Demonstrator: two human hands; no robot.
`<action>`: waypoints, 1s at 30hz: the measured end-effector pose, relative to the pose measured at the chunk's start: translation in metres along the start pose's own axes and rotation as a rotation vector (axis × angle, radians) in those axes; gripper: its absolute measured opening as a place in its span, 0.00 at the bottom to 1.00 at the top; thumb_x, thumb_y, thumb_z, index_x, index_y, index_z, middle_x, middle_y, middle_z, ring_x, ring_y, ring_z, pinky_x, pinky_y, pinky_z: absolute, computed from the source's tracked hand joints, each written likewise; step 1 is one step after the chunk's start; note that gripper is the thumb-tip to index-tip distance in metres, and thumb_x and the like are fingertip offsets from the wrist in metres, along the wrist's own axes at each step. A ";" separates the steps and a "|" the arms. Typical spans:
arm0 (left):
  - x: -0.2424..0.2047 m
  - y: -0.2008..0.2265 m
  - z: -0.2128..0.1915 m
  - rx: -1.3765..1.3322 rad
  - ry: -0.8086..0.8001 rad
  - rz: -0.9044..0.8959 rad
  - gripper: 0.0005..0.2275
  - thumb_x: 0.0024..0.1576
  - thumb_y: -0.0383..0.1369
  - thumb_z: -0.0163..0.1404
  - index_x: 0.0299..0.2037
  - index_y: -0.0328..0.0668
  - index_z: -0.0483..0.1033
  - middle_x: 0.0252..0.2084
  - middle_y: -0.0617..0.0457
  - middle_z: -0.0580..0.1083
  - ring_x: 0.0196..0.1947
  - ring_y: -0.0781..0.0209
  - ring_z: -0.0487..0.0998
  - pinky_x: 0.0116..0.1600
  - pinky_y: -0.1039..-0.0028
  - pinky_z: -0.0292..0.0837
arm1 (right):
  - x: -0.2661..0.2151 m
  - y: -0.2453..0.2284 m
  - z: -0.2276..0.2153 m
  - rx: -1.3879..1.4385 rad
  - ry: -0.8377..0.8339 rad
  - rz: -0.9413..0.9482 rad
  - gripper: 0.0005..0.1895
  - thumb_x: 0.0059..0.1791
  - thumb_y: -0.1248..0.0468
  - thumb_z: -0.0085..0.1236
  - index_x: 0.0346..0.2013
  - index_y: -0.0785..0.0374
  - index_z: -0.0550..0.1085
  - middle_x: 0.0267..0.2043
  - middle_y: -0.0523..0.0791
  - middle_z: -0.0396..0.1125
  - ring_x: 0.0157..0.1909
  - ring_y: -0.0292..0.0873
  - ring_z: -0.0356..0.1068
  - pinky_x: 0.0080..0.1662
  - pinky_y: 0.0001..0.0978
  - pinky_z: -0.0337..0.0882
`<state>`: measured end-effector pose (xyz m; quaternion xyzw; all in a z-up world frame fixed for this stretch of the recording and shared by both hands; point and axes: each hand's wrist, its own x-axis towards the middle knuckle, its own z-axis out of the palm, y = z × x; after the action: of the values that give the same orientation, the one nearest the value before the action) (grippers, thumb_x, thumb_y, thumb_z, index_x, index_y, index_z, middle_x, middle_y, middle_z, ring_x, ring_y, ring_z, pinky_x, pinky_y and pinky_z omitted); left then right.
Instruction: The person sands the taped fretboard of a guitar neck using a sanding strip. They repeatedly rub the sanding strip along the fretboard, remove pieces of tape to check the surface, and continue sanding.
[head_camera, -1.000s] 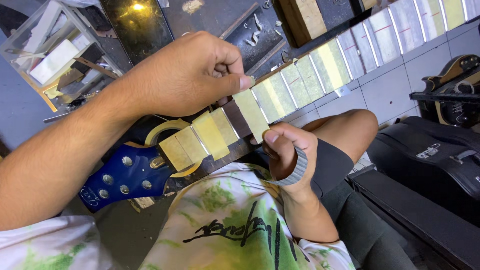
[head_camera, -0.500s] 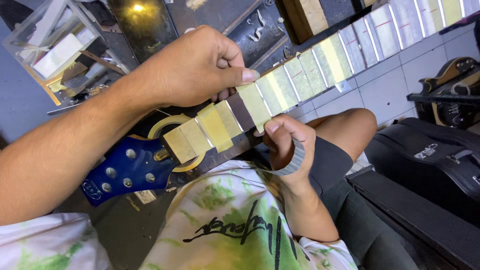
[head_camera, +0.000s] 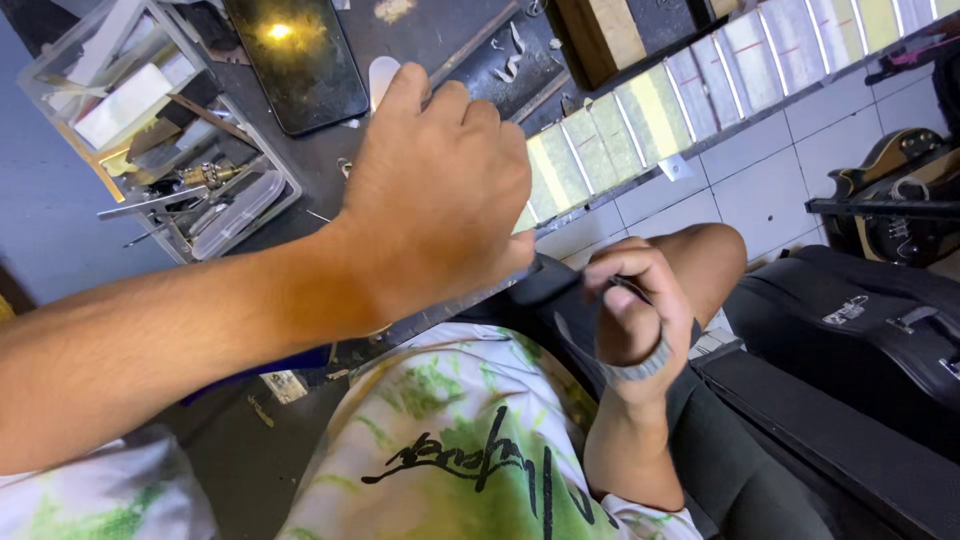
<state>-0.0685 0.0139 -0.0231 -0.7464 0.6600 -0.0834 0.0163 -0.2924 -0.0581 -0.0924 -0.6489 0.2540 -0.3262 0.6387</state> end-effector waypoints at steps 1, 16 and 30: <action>0.003 0.001 0.002 -0.005 -0.037 -0.013 0.27 0.50 0.67 0.57 0.33 0.52 0.82 0.31 0.55 0.80 0.35 0.53 0.77 0.51 0.60 0.63 | 0.002 -0.005 0.003 0.013 0.029 -0.045 0.15 0.57 0.60 0.45 0.43 0.72 0.71 0.40 0.53 0.63 0.39 0.44 0.63 0.44 0.32 0.65; -0.047 -0.056 -0.039 -0.433 -0.320 -0.178 0.25 0.62 0.62 0.60 0.43 0.46 0.79 0.40 0.52 0.81 0.42 0.40 0.79 0.45 0.48 0.72 | -0.003 -0.039 -0.002 -0.288 0.038 -0.128 0.10 0.57 0.70 0.49 0.42 0.76 0.76 0.36 0.54 0.68 0.27 0.43 0.67 0.31 0.25 0.70; -0.056 -0.067 -0.033 -0.833 -0.184 -0.251 0.08 0.66 0.31 0.56 0.33 0.43 0.78 0.29 0.54 0.77 0.29 0.56 0.75 0.32 0.59 0.65 | 0.010 -0.006 0.068 -0.155 -0.287 0.272 0.11 0.54 0.62 0.63 0.28 0.62 0.80 0.23 0.36 0.68 0.26 0.29 0.61 0.29 0.25 0.61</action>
<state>-0.0143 0.0810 0.0129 -0.7679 0.5375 0.2551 -0.2374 -0.2351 -0.0202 -0.0839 -0.6957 0.2702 -0.1206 0.6546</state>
